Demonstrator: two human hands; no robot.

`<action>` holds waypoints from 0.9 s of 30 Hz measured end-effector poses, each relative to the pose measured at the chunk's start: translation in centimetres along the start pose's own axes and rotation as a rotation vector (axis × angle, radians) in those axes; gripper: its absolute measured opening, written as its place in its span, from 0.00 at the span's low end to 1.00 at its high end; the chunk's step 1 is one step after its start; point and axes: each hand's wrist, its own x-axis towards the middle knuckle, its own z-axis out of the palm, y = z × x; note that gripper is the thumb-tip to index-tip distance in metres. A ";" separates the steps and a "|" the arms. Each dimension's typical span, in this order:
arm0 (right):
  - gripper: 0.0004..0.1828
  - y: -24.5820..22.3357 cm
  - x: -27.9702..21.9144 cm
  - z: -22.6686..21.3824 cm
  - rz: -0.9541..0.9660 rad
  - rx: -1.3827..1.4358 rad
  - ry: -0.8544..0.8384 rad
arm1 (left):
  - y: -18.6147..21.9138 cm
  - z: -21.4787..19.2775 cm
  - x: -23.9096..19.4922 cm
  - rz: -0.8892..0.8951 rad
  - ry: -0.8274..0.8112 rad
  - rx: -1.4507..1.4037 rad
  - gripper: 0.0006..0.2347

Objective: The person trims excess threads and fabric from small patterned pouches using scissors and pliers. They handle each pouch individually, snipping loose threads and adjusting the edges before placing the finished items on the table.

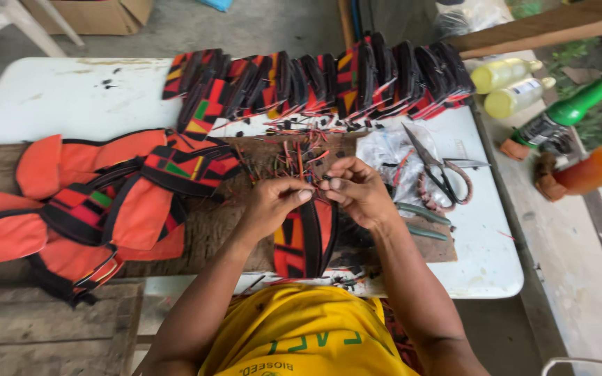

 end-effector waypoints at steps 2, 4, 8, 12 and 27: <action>0.13 0.1 -0.6 -0.1 0.002 0.063 0.001 | 0.7 0.0 0.8 0.012 -0.008 0.033 0.07; 0.12 0.3 -0.7 -0.4 -0.013 0.100 -0.038 | 1.2 0.5 1.7 0.092 -0.011 0.085 0.07; 0.11 0.9 -0.3 -0.9 -0.052 0.146 -0.043 | 1.9 1.1 2.3 0.128 -0.008 0.107 0.06; 0.10 1.5 -0.5 -1.0 -0.114 0.083 -0.019 | 2.1 1.7 2.2 0.077 -0.008 0.113 0.07; 0.07 0.3 -1.7 0.4 -0.422 -0.530 -0.114 | 3.0 1.5 1.4 0.154 0.011 0.172 0.06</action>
